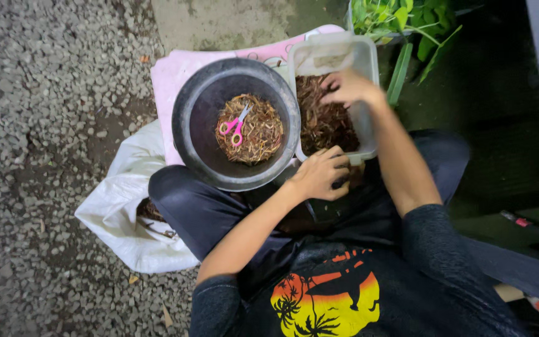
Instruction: The person sits on the ground and uses both hands to sort dried plant material between a metal pot and a clear plastic container. They repeatedly pick up handfuls, separate strands, and transfer material between the two containers.
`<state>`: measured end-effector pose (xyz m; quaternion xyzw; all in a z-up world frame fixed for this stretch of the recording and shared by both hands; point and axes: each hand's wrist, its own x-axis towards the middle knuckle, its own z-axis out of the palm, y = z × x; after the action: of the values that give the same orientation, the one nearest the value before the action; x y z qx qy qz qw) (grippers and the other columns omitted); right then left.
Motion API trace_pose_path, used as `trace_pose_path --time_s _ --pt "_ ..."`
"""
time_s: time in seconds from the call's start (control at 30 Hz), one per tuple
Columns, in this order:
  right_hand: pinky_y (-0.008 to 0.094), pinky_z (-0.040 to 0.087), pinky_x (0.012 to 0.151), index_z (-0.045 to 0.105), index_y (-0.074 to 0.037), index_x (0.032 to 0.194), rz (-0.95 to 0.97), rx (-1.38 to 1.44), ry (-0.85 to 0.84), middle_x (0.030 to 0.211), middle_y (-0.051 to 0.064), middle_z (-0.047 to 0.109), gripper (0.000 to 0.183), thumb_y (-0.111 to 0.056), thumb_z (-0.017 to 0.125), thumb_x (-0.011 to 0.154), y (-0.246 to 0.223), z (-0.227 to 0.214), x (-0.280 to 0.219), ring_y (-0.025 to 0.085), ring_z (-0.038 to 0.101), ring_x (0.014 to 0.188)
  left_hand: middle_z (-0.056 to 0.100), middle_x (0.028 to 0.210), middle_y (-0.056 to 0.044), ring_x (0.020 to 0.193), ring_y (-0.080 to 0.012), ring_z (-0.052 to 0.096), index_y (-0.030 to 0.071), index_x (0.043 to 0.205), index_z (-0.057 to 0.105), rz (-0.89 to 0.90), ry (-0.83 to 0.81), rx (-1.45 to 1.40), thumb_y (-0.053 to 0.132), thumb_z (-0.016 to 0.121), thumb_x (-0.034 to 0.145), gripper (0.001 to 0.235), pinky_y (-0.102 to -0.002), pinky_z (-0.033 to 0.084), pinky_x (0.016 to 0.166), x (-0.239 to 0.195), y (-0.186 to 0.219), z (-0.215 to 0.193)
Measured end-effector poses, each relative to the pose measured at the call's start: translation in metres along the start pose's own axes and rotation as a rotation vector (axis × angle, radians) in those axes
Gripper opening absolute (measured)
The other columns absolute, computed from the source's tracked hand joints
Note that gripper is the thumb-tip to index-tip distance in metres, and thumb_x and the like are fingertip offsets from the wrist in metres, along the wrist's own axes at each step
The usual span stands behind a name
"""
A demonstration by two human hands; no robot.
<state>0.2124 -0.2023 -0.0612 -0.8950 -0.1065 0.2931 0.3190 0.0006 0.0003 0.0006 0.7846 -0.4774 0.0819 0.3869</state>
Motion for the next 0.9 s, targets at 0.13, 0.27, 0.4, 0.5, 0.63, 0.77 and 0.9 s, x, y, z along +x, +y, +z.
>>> trace_pose_path --time_s 0.13,0.27,0.4,0.5,0.63,0.77,0.9 --pt "0.044 0.046 0.102 0.055 -0.004 0.138 -0.003 -0.465 -0.184 0.139 0.023 0.055 0.102 -0.061 0.094 0.063 0.012 0.057 0.031 0.038 0.055 0.123 0.062 0.096 -0.005 0.102 -0.0259 0.057 0.009 0.083 0.072 0.025 0.026 0.016 0.032 0.076 0.074 0.025 -0.042 0.053 0.081 0.001 0.001 -0.004" --pt "0.040 0.056 0.096 0.065 0.001 0.134 0.105 -0.423 -0.537 0.132 0.020 0.073 0.093 -0.054 0.086 0.062 -0.006 0.084 0.028 0.032 0.071 0.117 0.063 0.097 -0.003 0.102 -0.0249 0.058 0.011 0.081 0.071 0.018 0.013 0.013 0.032 0.076 0.074 0.023 -0.042 0.052 0.081 -0.001 0.001 -0.004" --pt "0.049 0.063 0.081 0.062 -0.003 0.133 0.286 -0.271 -0.570 0.125 0.015 0.068 0.082 -0.038 0.088 0.064 -0.035 0.076 0.005 0.030 0.068 0.110 0.062 0.097 -0.003 0.103 -0.0248 0.058 0.011 0.082 0.071 0.009 0.016 0.000 0.031 0.076 0.075 0.022 -0.041 0.052 0.081 -0.001 0.002 -0.004" --pt "0.043 0.063 0.076 0.064 0.000 0.127 0.183 -0.169 -0.515 0.117 0.015 0.073 0.070 -0.031 0.090 0.069 -0.049 0.053 -0.011 0.027 0.072 0.102 0.063 0.097 -0.002 0.102 -0.0243 0.058 0.011 0.081 0.070 0.011 0.024 -0.005 0.031 0.076 0.074 0.022 -0.040 0.053 0.082 0.000 0.000 -0.005" --pt "0.043 0.059 0.085 0.075 -0.001 0.122 -0.226 0.135 -0.487 0.113 0.013 0.080 0.047 -0.024 0.084 0.082 -0.053 0.009 -0.030 0.023 0.073 0.103 0.063 0.096 -0.004 0.101 -0.0259 0.059 0.009 0.078 0.070 0.017 0.005 0.011 0.031 0.077 0.071 0.024 -0.041 0.052 0.079 0.000 -0.001 -0.004" --pt "0.046 0.065 0.073 0.070 0.000 0.123 0.027 0.243 -0.250 0.113 0.014 0.073 0.049 -0.026 0.081 0.082 -0.057 -0.014 -0.041 0.023 0.070 0.097 0.063 0.096 -0.004 0.102 -0.0256 0.059 0.010 0.076 0.069 0.021 0.012 0.003 0.031 0.076 0.071 0.023 -0.040 0.053 0.080 0.001 -0.001 -0.003" --pt "0.044 0.065 0.080 0.063 -0.010 0.134 0.127 0.359 -0.229 0.133 0.012 0.062 0.065 -0.037 0.079 0.077 -0.047 -0.008 -0.027 0.019 0.066 0.114 0.063 0.096 -0.005 0.102 -0.0256 0.059 0.009 0.076 0.069 0.005 0.018 0.008 0.030 0.076 0.072 0.023 -0.040 0.053 0.080 0.000 0.000 -0.004"
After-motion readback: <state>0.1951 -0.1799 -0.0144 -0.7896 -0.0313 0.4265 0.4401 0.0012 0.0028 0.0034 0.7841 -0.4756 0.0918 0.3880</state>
